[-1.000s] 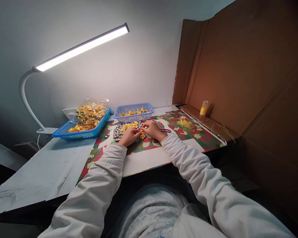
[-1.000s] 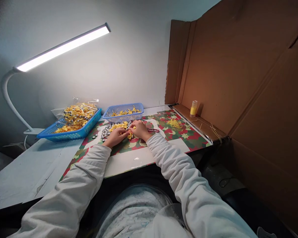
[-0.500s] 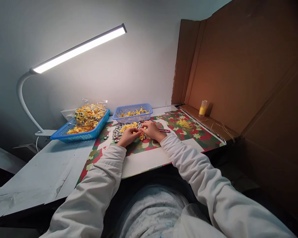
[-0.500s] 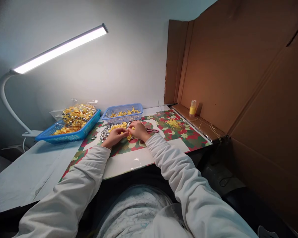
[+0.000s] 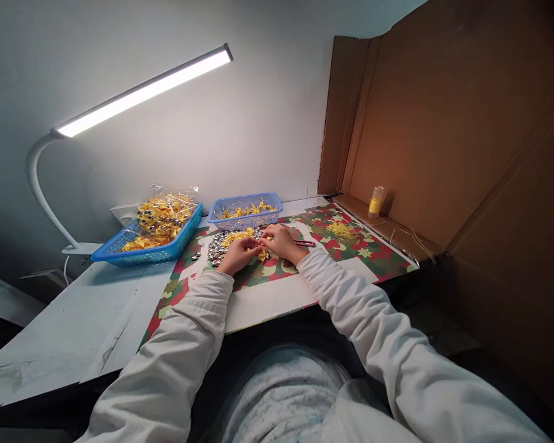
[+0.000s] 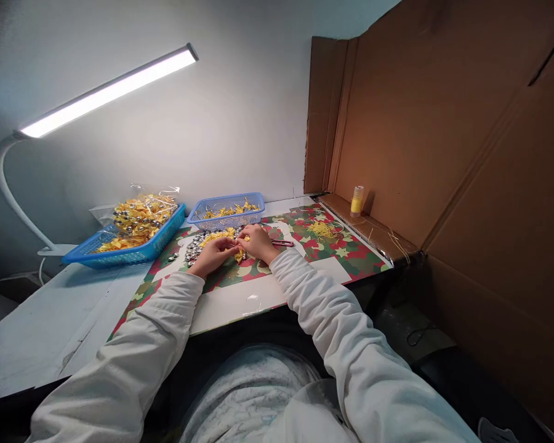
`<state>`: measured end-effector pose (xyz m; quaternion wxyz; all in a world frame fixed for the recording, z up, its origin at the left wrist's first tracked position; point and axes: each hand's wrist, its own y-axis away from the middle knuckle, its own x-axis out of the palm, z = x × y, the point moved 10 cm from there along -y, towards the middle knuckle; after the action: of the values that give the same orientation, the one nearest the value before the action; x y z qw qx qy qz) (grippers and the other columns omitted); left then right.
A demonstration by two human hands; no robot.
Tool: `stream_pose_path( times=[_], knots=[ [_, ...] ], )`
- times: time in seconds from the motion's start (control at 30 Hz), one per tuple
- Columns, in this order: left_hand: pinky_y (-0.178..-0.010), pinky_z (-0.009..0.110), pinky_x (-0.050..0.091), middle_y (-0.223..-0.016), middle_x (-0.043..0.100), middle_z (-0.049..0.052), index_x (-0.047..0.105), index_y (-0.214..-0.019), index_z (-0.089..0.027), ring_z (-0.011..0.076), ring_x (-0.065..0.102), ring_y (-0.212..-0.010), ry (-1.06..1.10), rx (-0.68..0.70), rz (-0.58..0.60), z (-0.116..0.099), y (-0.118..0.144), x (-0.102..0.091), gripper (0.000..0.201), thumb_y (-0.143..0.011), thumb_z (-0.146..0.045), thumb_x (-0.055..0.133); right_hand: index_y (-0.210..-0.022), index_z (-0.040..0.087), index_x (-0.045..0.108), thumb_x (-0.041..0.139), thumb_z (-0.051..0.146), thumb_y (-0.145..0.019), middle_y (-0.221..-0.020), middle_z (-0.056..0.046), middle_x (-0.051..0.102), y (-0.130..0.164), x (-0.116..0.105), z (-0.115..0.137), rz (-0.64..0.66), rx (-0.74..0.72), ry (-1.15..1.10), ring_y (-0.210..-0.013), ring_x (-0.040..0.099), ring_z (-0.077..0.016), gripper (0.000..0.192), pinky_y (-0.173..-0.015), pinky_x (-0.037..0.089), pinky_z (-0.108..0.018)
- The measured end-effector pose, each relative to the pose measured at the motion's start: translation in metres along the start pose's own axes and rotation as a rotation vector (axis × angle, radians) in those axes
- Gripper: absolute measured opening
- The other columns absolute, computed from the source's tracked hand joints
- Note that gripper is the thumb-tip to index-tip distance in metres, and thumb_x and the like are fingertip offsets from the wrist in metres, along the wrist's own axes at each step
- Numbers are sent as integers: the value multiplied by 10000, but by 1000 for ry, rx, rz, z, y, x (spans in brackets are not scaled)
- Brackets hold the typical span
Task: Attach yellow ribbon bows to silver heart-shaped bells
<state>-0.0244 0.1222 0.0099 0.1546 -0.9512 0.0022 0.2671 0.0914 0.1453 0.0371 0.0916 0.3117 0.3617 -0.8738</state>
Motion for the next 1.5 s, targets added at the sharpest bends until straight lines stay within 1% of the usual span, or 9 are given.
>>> stream_pose_path(
  times=[0.13,0.3,0.57,0.7,0.9,1.07,1.17,1.33,1.5],
  knots=[
    [-631,290,476,-708,707,23,583,-869,-189,205,674,-701,68,-24,-12,6,0,1,476,-596,-532,768,-707,181,686,661,147,-802,-860,-35,686,0,-3,-3,-27,32,19,-873,582,-177,104,-846,399,-306],
    [-639,297,474,-712,709,26,527,-876,-194,215,687,-719,76,-31,-21,8,0,1,507,-596,-541,770,-721,174,678,653,158,-817,-892,-45,693,0,-4,-4,-32,51,34,-900,582,-187,101,-856,400,-315],
    [-667,309,483,-696,696,14,527,-854,-202,229,698,-745,66,-31,-51,4,2,-2,492,-583,-521,786,-721,188,664,630,173,-837,-871,-40,670,-1,-8,-4,-74,37,16,-883,573,-183,122,-837,411,-318],
    [-690,317,475,-716,696,22,535,-837,-203,235,696,-764,59,-32,-70,4,1,-3,476,-577,-514,784,-730,188,663,628,169,-840,-874,-35,670,-1,-11,-2,-93,32,-9,-877,580,-178,117,-853,415,-317],
    [-688,322,482,-732,700,29,549,-852,-204,233,693,-759,79,-27,-55,8,0,-2,461,-591,-508,777,-737,191,662,622,185,-851,-883,-37,674,-1,-15,0,-115,36,-23,-876,577,-184,121,-854,417,-328],
    [-695,329,487,-748,700,35,561,-866,-201,226,682,-749,50,-26,-46,10,0,0,437,-617,-503,755,-737,199,653,615,173,-850,-902,-34,687,0,-19,0,-144,31,-33,-920,573,-192,122,-877,413,-331],
    [-688,325,488,-739,696,30,561,-861,-201,221,678,-738,46,-23,-44,11,0,1,410,-625,-480,745,-746,199,650,613,164,-850,-909,-31,686,0,-20,1,-141,31,-31,-927,571,-189,115,-893,407,-326],
    [-696,316,486,-726,698,20,557,-850,-203,216,682,-744,46,-16,-34,9,0,2,358,-639,-434,730,-755,198,650,615,173,-849,-915,-35,672,0,-21,0,-130,58,-4,-941,559,-196,104,-872,402,-319],
    [-702,310,486,-740,681,10,552,-812,-202,201,671,-729,40,5,-25,4,1,2,344,-633,-439,725,-783,191,630,575,171,-873,-937,-44,663,-1,-22,1,-104,68,33,-939,550,-198,108,-858,388,-316]
  ],
)
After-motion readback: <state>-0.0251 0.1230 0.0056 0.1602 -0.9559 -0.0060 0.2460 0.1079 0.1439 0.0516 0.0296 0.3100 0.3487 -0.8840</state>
